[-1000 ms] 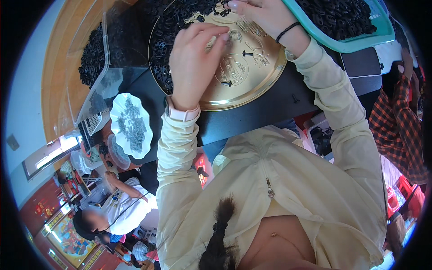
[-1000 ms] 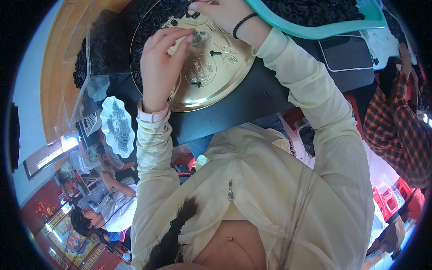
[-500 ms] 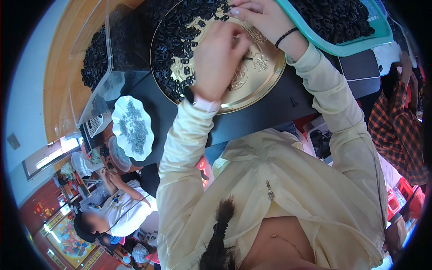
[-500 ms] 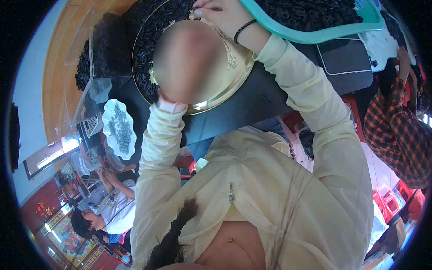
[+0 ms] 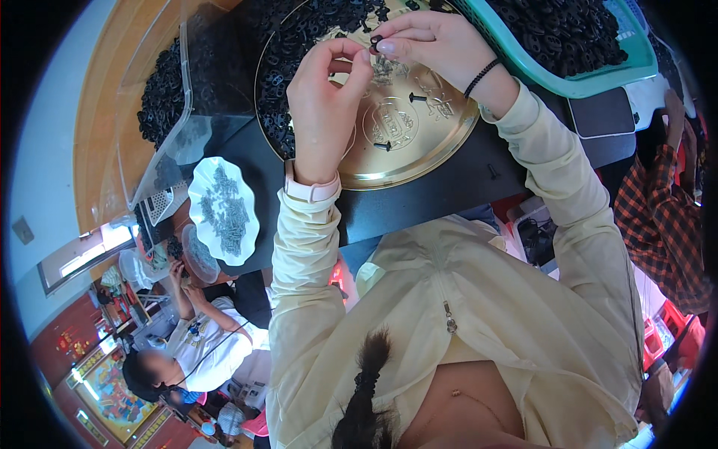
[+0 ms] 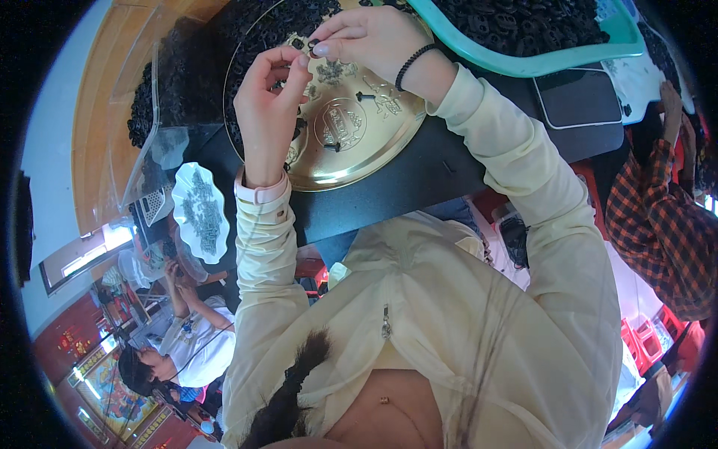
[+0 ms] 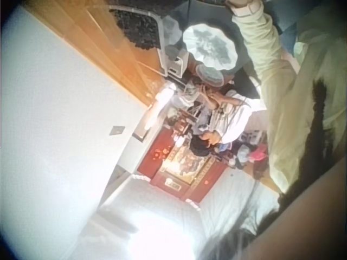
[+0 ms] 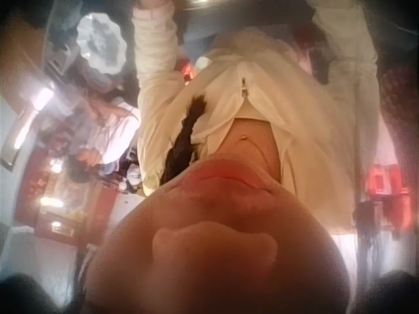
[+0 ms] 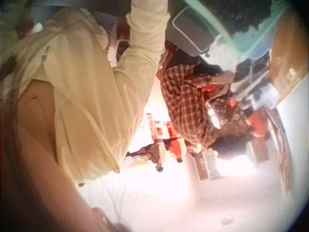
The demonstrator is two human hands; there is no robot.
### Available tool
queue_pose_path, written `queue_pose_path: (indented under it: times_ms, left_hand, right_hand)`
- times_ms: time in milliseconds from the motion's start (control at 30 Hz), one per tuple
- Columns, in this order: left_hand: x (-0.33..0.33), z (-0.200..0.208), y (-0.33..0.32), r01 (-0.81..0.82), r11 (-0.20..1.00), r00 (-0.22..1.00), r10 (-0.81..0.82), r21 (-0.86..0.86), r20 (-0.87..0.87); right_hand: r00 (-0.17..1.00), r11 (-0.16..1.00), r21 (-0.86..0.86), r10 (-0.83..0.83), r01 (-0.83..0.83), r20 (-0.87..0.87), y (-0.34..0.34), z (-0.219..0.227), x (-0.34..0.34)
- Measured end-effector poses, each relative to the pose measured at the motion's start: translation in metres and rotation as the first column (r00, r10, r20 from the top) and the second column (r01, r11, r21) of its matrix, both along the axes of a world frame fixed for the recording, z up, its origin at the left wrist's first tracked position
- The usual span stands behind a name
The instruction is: The person assembles small black plastic hair accessories by hand. They pick up a black plastic base and a metal screw, then insert the screw into the base. The person repeats this process, handling the components one at a time and placing the finished items onto a gold tray.
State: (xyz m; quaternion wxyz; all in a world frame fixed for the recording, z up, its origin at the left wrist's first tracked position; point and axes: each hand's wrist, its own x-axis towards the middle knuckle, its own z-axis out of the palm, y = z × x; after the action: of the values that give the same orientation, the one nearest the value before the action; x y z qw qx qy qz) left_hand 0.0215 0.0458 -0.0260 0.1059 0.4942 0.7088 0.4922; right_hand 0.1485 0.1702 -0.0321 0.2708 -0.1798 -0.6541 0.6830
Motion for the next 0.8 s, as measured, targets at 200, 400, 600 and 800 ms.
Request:
queue_pose_path:
  times_ms: [200, 400, 600, 800]
  left_hand:
    - [-0.003, -0.002, -0.001, 0.041, 0.999, 0.997, -0.042, -0.027, -0.057]
    - [-0.003, 0.001, -0.005, 0.108, 0.988, 0.993, -0.112, -0.11, -0.029]
    - [-0.004, 0.011, -0.002, 0.147, 0.967, 0.97, -0.099, -0.21, 0.223]
    - [-0.074, -0.008, 0.04, 0.035, 0.999, 0.893, -0.041, -0.021, -0.448]
  right_hand:
    - [0.991, 0.987, 0.134, 0.079, -0.093, 0.111, 0.007, -0.005, 0.004]
    - [0.994, 0.987, 0.148, 0.052, -0.065, 0.091, 0.002, -0.008, 0.004]
    - [0.997, 0.997, 0.027, 0.074, -0.075, 0.032, 0.005, -0.016, 0.004]
    - [0.999, 0.997, -0.06, -0.04, 0.041, 0.019, 0.002, -0.021, -0.005]
